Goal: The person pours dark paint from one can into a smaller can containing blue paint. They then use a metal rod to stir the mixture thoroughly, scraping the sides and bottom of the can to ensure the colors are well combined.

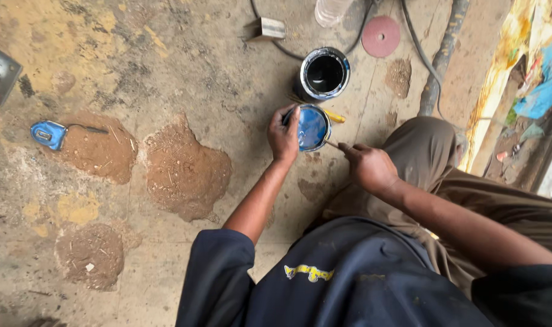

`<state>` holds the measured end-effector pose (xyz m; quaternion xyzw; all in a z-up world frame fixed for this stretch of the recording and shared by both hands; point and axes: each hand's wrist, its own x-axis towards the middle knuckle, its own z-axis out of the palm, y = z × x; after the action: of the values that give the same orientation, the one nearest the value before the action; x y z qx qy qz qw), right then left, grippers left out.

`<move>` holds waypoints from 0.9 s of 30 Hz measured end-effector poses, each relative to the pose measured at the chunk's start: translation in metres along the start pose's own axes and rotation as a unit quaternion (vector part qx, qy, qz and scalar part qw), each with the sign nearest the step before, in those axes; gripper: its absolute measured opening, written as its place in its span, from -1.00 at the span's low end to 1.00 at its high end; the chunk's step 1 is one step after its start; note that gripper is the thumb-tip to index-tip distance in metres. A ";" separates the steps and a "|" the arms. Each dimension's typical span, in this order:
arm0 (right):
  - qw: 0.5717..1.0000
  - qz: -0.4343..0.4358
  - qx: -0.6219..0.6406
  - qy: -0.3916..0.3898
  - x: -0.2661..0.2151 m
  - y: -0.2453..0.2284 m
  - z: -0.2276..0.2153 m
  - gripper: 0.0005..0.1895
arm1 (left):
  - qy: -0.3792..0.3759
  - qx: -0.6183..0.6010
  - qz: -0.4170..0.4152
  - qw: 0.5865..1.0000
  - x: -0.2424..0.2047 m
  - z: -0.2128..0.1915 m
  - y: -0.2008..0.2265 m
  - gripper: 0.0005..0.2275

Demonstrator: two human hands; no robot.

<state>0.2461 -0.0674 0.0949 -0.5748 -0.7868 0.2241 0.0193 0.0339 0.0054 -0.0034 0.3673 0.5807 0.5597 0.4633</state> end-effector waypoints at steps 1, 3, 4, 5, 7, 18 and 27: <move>0.999 -0.011 0.014 0.027 0.000 0.005 0.007 -0.49 | 0.002 -0.004 -0.004 1.000 0.001 0.000 -0.003 -0.74; 0.998 -0.012 0.027 0.059 -0.012 0.004 0.024 -0.48 | 0.003 0.036 0.013 0.999 -0.005 -0.005 -0.009 -0.75; 0.996 -0.018 0.027 0.087 -0.004 0.005 0.028 -0.47 | 0.004 0.050 0.036 0.998 0.006 -0.004 -0.009 -0.75; 0.994 -0.010 0.035 0.099 0.002 0.005 0.029 -0.49 | 0.007 0.055 0.044 0.998 0.016 -0.002 -0.009 -0.76; 0.992 0.024 0.059 0.107 -0.010 0.000 0.031 -0.54 | 0.002 0.072 0.037 0.997 0.007 -0.004 -0.014 -0.77; 0.962 0.002 -0.186 -0.198 0.070 -0.040 -0.060 -0.75 | -0.002 0.021 0.018 1.000 0.014 -0.002 -0.010 -0.80; 0.976 -0.079 0.009 -0.205 0.098 0.033 -0.036 -0.68 | -0.019 0.040 0.029 0.999 0.016 -0.008 -0.010 -0.81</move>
<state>0.2524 0.0417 0.0924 -0.4524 -0.8150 0.3419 -0.1193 0.0229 0.0169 -0.0160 0.4126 0.5830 0.5419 0.4430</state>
